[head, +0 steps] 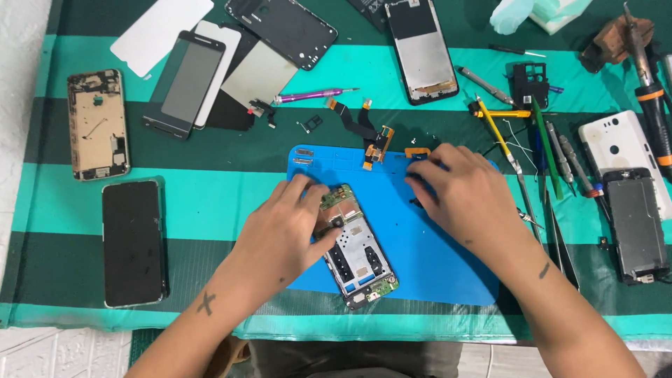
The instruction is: A person is repairing a smartphone by carefully connecting internal ribbon cables and components to the motherboard on a specialized work mat.
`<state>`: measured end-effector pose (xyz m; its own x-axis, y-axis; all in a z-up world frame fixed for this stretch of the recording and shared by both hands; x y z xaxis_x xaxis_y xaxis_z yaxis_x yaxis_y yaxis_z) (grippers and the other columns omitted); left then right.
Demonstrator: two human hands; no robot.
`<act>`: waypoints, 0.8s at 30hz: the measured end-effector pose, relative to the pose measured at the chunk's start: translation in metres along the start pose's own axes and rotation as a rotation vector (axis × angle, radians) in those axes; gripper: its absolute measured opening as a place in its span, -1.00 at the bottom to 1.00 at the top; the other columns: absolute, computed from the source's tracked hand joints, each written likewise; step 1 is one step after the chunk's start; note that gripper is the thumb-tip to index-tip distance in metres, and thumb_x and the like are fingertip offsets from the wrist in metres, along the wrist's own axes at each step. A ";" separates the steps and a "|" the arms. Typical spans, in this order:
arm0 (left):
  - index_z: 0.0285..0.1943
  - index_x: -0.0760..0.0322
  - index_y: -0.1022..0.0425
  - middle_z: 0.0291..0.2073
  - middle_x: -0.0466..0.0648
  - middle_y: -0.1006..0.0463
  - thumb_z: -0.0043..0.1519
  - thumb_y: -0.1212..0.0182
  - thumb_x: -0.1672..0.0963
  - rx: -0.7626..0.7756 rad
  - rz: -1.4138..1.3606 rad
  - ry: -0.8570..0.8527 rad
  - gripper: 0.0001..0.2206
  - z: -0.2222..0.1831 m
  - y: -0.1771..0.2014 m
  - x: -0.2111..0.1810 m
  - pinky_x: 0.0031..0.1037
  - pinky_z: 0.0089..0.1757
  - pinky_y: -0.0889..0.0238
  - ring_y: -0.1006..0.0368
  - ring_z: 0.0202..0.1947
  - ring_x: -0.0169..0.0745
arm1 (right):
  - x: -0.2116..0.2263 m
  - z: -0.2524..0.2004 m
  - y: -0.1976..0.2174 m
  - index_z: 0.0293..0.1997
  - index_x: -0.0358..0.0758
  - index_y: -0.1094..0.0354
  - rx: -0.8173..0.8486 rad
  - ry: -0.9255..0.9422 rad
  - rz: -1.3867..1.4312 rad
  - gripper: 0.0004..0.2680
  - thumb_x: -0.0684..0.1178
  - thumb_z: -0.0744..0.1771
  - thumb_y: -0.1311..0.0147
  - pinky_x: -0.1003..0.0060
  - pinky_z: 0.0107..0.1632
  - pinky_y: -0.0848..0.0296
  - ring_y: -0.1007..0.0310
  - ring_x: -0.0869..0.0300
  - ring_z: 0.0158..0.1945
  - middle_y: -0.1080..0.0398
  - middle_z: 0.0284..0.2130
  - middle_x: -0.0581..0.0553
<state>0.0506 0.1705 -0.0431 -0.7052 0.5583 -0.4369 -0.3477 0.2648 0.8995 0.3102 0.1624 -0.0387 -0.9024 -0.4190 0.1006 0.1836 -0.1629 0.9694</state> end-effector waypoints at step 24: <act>-0.11 0.27 -0.62 -0.51 -0.07 -0.53 0.24 -0.25 0.24 -0.099 -0.345 -0.037 -0.90 0.056 0.035 0.032 -0.29 -0.45 -0.43 -0.47 -0.56 -0.15 | -0.015 0.079 -0.036 -0.14 -0.18 -0.48 0.109 -0.179 0.228 -0.86 0.00 0.33 -0.27 -0.06 0.07 -0.48 -0.49 -0.25 0.04 -0.36 -0.15 -0.23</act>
<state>0.0501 0.2421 -0.0251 -0.5138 0.4778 -0.7125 -0.6211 0.3658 0.6931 0.2860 0.2448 -0.0571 -0.8989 -0.2678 0.3467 0.3551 0.0182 0.9346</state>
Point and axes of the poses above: each hand's wrist, its own z-axis towards the middle knuckle, its own y-axis out of the back of the hand, x = y × z, the point moved 3 cm from there along z, towards the middle knuckle
